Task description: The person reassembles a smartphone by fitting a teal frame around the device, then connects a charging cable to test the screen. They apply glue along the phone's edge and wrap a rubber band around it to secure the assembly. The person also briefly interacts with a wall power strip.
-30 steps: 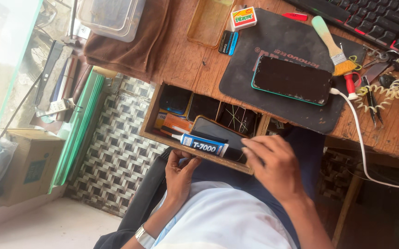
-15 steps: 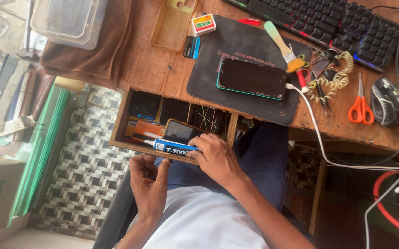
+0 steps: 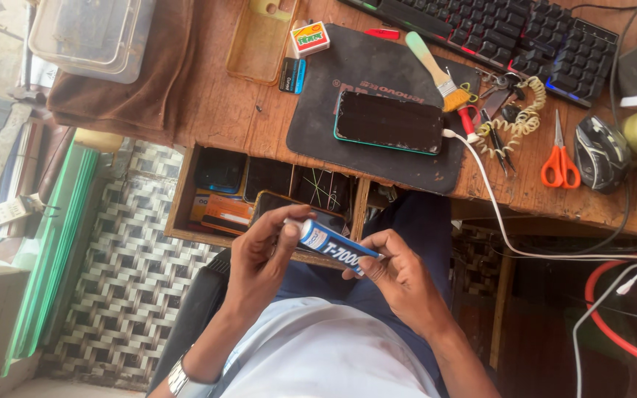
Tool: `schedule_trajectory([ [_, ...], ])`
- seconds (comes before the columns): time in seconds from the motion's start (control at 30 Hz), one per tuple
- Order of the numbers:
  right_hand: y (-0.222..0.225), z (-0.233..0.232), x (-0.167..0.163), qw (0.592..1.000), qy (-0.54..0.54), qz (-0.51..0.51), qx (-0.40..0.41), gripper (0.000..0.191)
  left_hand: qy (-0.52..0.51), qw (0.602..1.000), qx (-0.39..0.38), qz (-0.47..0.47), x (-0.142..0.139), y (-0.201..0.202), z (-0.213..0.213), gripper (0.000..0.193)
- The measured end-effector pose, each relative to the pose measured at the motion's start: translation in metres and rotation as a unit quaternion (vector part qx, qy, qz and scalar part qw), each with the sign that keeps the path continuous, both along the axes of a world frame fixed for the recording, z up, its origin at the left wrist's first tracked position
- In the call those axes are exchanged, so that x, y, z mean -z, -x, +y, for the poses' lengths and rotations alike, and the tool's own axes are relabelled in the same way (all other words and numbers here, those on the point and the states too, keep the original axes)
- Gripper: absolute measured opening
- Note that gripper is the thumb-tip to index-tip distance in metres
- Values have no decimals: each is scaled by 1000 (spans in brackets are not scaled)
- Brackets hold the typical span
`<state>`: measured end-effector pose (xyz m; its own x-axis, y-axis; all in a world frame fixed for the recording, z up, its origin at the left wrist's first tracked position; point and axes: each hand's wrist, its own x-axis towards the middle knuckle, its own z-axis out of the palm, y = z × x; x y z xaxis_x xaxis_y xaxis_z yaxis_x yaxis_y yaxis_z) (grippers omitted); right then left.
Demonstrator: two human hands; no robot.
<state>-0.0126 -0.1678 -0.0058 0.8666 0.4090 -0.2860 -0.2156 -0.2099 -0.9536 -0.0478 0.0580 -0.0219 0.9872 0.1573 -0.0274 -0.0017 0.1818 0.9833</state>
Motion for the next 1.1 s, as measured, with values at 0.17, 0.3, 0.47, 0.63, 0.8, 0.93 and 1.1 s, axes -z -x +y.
schedule_trajectory([
  [0.17,6,6,0,992,-104,51,42,38,91,995,33,-24,-2,-13,-7,30],
  [0.3,5,12,0,986,-144,38,72,46,126,992,-20,-8,-8,-22,-19,30],
  [0.47,-1,8,-2,986,-150,7,69,47,141,988,-57,0,-14,-29,-28,31],
  [0.63,-1,7,-1,988,-125,-43,79,45,142,984,-103,38,-14,-36,-36,24],
  [0.8,2,6,-1,986,27,-145,74,41,214,963,-160,31,-11,-49,-39,38],
  [0.93,1,3,-2,983,8,-162,89,40,176,976,-118,55,-12,-54,-35,35],
  [1.1,-1,-3,-3,980,10,-159,116,39,119,989,-63,67,-18,-59,-35,19],
])
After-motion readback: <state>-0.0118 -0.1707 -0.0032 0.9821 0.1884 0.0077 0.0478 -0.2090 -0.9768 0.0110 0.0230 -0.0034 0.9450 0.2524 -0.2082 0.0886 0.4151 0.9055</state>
